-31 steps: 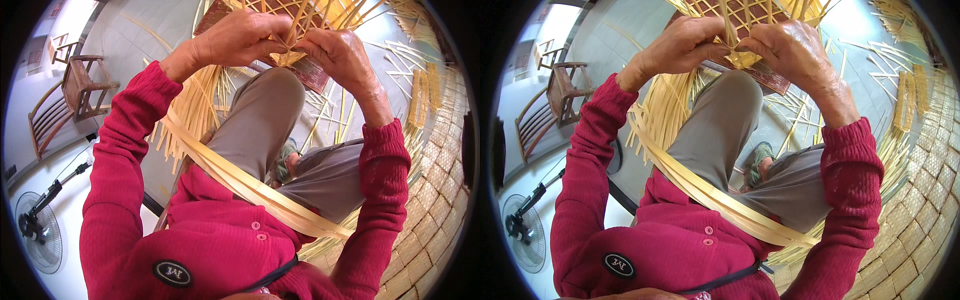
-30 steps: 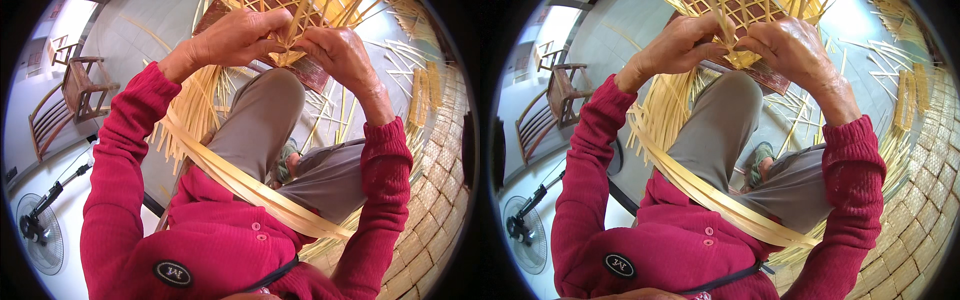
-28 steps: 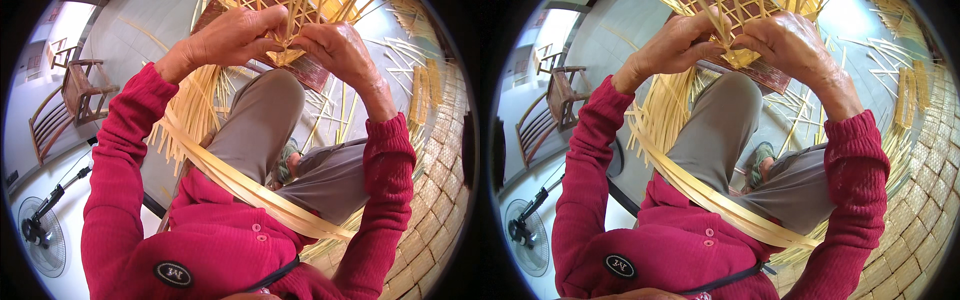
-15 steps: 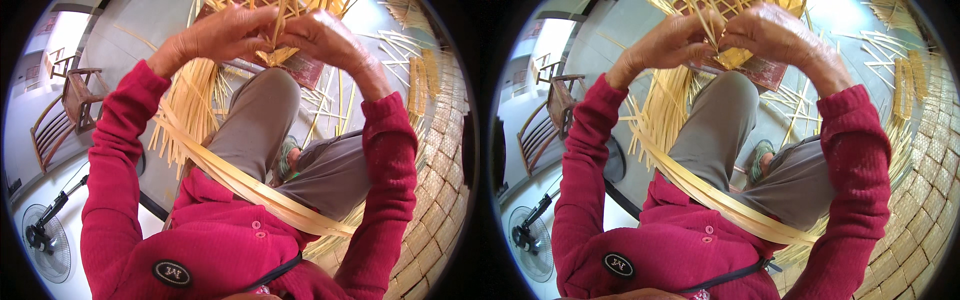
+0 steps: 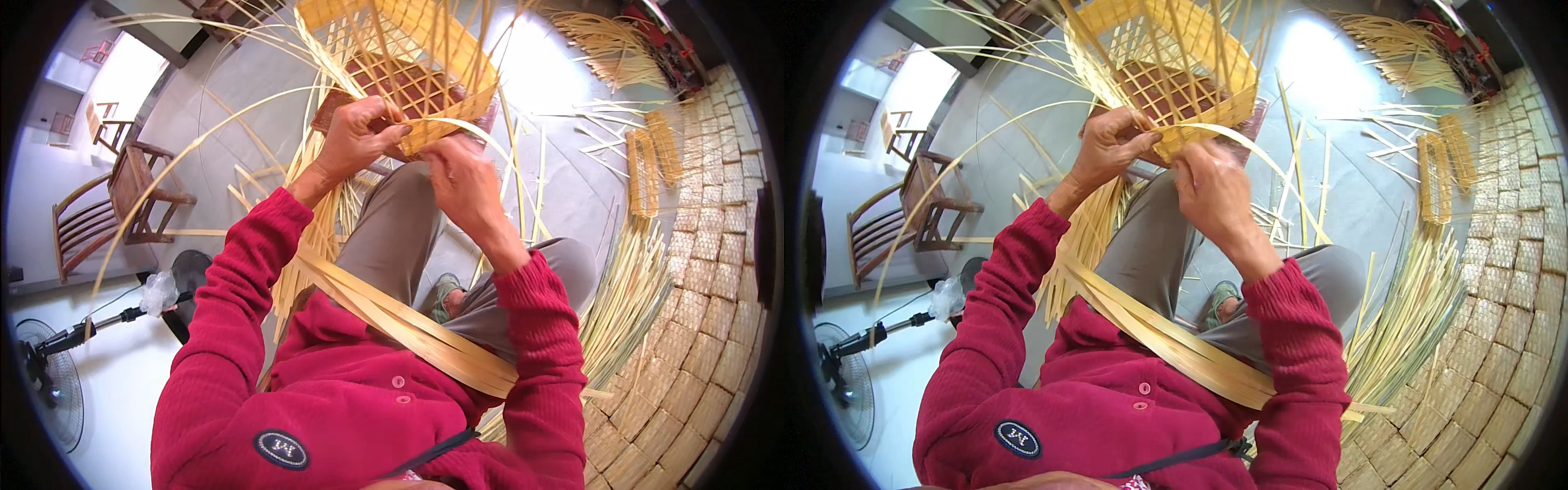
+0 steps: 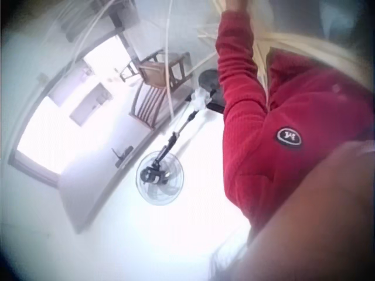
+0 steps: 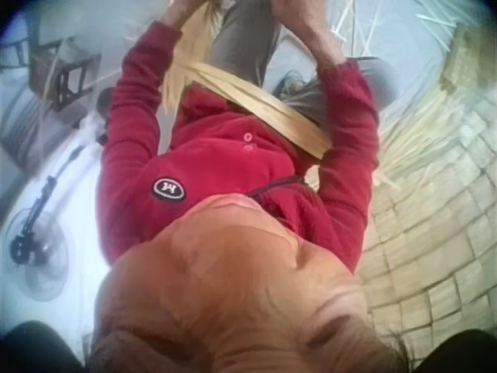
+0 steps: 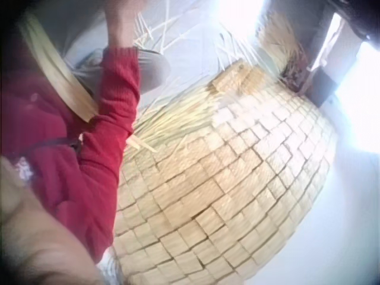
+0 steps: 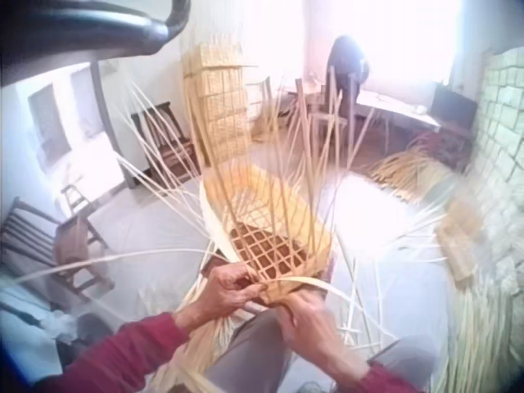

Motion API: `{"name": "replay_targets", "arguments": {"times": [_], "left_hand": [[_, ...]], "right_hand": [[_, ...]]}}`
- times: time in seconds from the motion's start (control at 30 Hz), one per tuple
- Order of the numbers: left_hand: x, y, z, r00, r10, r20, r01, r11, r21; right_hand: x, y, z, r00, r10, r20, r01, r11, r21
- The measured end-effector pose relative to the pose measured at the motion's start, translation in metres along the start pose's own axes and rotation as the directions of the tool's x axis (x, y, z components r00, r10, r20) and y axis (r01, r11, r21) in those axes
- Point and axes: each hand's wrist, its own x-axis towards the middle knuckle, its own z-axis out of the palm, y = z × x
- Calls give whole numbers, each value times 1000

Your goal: The person weaves thin bamboo strips into a basket frame, threading each strip through the vertical ribs and pulling it tight. The basket gradually takes shape as the person continues to interlace the strips in a consistent pattern.

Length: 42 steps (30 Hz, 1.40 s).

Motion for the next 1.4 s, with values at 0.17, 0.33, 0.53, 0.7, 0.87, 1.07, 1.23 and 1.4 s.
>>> {"name": "replay_targets", "arguments": {"times": [0.17, 0.33, 0.53, 0.7, 0.87, 1.07, 1.23, 1.4], "left_hand": [[-4, 5, 1, 999, 32, -6, -32, 999, 23], [-11, 9, 3, 995, 70, -66, -65, 995, 80], [-4, 3, 9, 993, 96, -69, -93, 995, 39], [-2, -3, 3, 987, 156, -46, -150, 982, 117], [0, 1, 5, 986, 158, -46, -153, 983, 104], [2, -5, 4, 987, 163, -4, -162, 981, 109], [3, 0, 6, 991, 134, -6, -133, 987, 86], [-2, -3, 11, 997, 44, -59, -46, 998, -42]], "right_hand": [[25, 81, -2, 686, 698, 204, -349, 70, 934], [50, 54, -48, 880, 462, -111, 147, -42, 988], [56, 32, -58, 936, 31, 351, -351, 164, 922], [65, -18, -42, 950, 88, 299, -294, 574, 764], [55, -36, -44, 953, -13, 302, -166, 812, 560], [43, -24, -24, 984, 126, 130, -180, 762, 622], [45, -21, -19, 950, 278, -140, -151, 807, 571], [48, -16, -28, 968, 239, -73, -172, 849, 499]]}}
